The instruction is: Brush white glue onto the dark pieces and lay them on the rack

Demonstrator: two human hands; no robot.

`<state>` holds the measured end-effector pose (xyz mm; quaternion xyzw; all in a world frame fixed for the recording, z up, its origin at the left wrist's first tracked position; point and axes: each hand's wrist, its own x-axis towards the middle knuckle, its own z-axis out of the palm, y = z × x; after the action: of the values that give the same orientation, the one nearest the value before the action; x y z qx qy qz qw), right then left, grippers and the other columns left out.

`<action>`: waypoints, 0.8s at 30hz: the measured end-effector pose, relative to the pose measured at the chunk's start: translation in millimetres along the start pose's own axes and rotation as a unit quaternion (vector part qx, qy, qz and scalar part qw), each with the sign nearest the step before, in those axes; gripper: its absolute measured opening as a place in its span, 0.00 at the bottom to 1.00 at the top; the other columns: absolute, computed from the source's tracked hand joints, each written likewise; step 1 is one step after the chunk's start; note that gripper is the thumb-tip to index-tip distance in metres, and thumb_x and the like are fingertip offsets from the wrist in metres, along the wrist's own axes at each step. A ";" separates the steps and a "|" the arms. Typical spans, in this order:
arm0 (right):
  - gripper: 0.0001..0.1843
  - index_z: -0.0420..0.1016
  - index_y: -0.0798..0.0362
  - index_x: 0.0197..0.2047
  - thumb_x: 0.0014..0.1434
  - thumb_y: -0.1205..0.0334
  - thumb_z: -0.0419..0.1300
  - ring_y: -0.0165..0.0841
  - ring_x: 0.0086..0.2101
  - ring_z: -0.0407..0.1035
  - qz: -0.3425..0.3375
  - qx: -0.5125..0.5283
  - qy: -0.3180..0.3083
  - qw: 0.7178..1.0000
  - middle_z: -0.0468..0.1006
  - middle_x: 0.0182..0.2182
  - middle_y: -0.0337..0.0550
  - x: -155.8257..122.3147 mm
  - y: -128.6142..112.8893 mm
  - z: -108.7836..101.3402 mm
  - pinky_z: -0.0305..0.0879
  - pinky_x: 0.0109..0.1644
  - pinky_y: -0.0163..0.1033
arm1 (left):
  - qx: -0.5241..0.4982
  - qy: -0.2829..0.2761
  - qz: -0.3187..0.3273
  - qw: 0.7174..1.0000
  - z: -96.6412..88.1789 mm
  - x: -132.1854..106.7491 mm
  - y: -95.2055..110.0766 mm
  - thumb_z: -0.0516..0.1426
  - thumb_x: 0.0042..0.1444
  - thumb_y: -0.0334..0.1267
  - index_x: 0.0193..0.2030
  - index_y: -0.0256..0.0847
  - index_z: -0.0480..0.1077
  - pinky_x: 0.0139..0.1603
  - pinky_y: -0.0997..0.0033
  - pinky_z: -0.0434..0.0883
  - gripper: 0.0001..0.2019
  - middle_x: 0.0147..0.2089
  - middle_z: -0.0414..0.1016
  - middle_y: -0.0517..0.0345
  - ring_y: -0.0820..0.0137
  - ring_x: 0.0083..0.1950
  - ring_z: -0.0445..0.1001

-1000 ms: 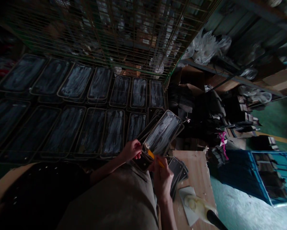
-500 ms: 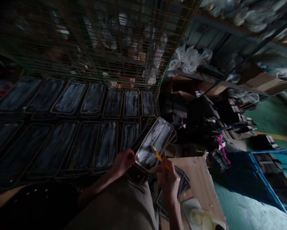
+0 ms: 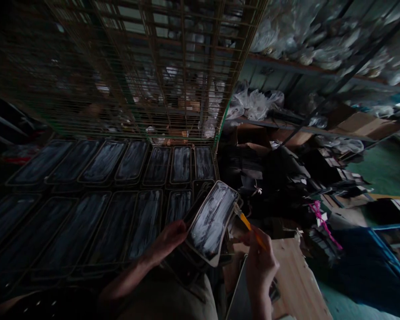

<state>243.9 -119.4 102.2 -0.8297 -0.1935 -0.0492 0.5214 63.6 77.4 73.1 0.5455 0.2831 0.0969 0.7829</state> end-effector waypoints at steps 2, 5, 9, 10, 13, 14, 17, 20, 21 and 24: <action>0.21 0.73 0.53 0.49 0.65 0.45 0.54 0.34 0.29 0.76 -0.018 -0.013 -0.051 0.998 0.80 0.29 0.41 11.6 3.6 12.8 0.70 0.34 0.36 | -0.026 0.025 -0.049 0.998 -5.6 0.5 -17.1 0.63 0.47 0.55 0.29 0.40 0.59 0.28 0.74 0.67 0.22 0.26 0.62 0.67 0.74 0.26 0.69; 0.18 0.73 0.51 0.49 0.67 0.49 0.51 0.33 0.30 0.76 -0.063 -0.029 -0.115 0.991 0.80 0.29 0.39 30.9 6.6 36.0 0.70 0.35 0.33 | -0.033 0.048 -0.100 0.993 -12.5 1.8 -38.2 0.65 0.43 0.57 0.31 0.41 0.58 0.25 0.73 0.69 0.25 0.25 0.64 0.68 0.73 0.23 0.71; 0.15 0.73 0.51 0.49 0.68 0.54 0.50 0.31 0.31 0.76 -0.139 -0.055 -0.161 0.976 0.81 0.35 0.42 56.1 3.0 65.5 0.68 0.35 0.32 | -0.011 0.033 -0.138 0.990 -14.4 2.3 -41.6 0.64 0.43 0.58 0.38 0.39 0.63 0.21 0.77 0.65 0.27 0.28 0.73 0.60 0.68 0.24 0.76; 0.15 0.73 0.51 0.48 0.68 0.55 0.49 0.31 0.32 0.76 -0.152 -0.062 -0.169 0.972 0.81 0.38 0.43 61.1 1.9 71.7 0.68 0.35 0.32 | -0.016 0.021 -0.135 0.990 -14.3 1.8 -39.5 0.64 0.43 0.58 0.41 0.38 0.65 0.21 0.76 0.66 0.28 0.30 0.75 0.58 0.67 0.25 0.77; 0.16 0.73 0.51 0.48 0.67 0.54 0.49 0.32 0.32 0.76 -0.173 -0.076 -0.199 0.962 0.80 0.39 0.45 66.6 1.8 84.8 0.68 0.36 0.33 | -0.047 -0.008 -0.119 0.992 -14.5 0.3 -34.2 0.65 0.44 0.55 0.48 0.35 0.67 0.28 0.70 0.72 0.30 0.34 0.77 0.54 0.67 0.27 0.77; 0.15 0.73 0.51 0.48 0.67 0.54 0.49 0.32 0.32 0.76 -0.173 -0.077 -0.215 0.958 0.80 0.39 0.45 64.2 2.6 86.4 0.68 0.36 0.33 | -0.058 -0.012 -0.120 0.991 -14.9 0.3 -33.9 0.65 0.44 0.54 0.50 0.35 0.67 0.30 0.69 0.73 0.31 0.35 0.78 0.54 0.68 0.27 0.77; 0.14 0.72 0.50 0.48 0.67 0.53 0.50 0.32 0.33 0.76 -0.152 -0.067 -0.285 0.944 0.80 0.36 0.42 44.8 4.6 77.9 0.69 0.37 0.33 | -0.098 -0.018 -0.130 0.986 -16.4 2.0 -38.0 0.66 0.44 0.47 0.54 0.35 0.66 0.31 0.67 0.74 0.32 0.39 0.78 0.52 0.68 0.27 0.77; 0.15 0.73 0.47 0.48 0.67 0.50 0.51 0.33 0.30 0.77 -0.103 -0.045 -0.308 0.945 0.79 0.28 0.38 21.8 4.2 50.9 0.72 0.35 0.34 | -0.168 -0.041 -0.137 0.975 -16.7 4.6 -43.4 0.67 0.39 0.40 0.56 0.35 0.65 0.29 0.66 0.75 0.36 0.42 0.77 0.50 0.66 0.28 0.78; 0.16 0.72 0.46 0.50 0.67 0.48 0.52 0.35 0.30 0.77 -0.085 -0.038 -0.271 0.958 0.80 0.29 0.39 17.4 3.8 40.4 0.73 0.34 0.36 | -0.189 -0.046 -0.138 0.971 -16.4 5.4 -43.8 0.67 0.37 0.38 0.56 0.35 0.65 0.29 0.65 0.75 0.36 0.42 0.77 0.50 0.65 0.28 0.78; 0.21 0.72 0.43 0.52 0.64 0.42 0.54 0.43 0.35 0.78 -0.103 -0.057 -0.109 0.987 0.81 0.32 0.45 17.2 1.1 18.1 0.76 0.32 0.43 | -0.232 -0.037 -0.128 0.963 -15.1 8.2 -35.9 0.64 0.36 0.31 0.54 0.35 0.69 0.28 0.66 0.75 0.32 0.40 0.77 0.52 0.67 0.27 0.77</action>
<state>258.0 -99.2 97.9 -0.8341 -0.3305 -0.0235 0.4410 56.4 79.4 34.1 0.3112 0.2915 0.0384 0.9037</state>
